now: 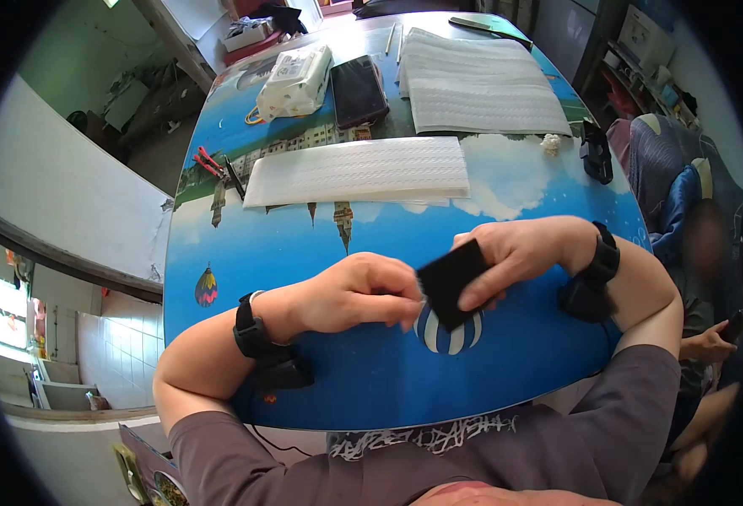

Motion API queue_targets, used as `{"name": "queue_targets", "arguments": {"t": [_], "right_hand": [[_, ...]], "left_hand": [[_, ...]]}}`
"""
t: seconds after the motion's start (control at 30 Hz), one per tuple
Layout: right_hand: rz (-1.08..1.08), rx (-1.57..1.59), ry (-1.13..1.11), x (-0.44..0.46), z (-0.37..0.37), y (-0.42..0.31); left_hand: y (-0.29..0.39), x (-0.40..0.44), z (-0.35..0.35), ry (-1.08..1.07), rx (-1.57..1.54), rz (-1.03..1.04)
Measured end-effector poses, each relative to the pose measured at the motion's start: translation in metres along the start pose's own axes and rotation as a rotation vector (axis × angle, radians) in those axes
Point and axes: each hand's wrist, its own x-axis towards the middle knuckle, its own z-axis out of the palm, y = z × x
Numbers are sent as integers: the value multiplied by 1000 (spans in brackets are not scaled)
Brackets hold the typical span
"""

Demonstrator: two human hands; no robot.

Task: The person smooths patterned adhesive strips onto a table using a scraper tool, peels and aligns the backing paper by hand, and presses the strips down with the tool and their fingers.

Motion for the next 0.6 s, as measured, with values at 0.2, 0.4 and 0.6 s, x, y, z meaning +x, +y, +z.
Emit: {"name": "queue_targets", "arguments": {"t": [0.2, 0.4, 0.6], "right_hand": [[-37, 14, 54, -2, 0, 5], [-9, -58, 112, 4, 7, 9], [-55, -169, 173, 5, 26, -8]], "left_hand": [[2, -9, 4, 203, -313, -185], [-5, -8, 11, 268, -317, -174], [0, -5, 14, 245, -134, -219]]}}
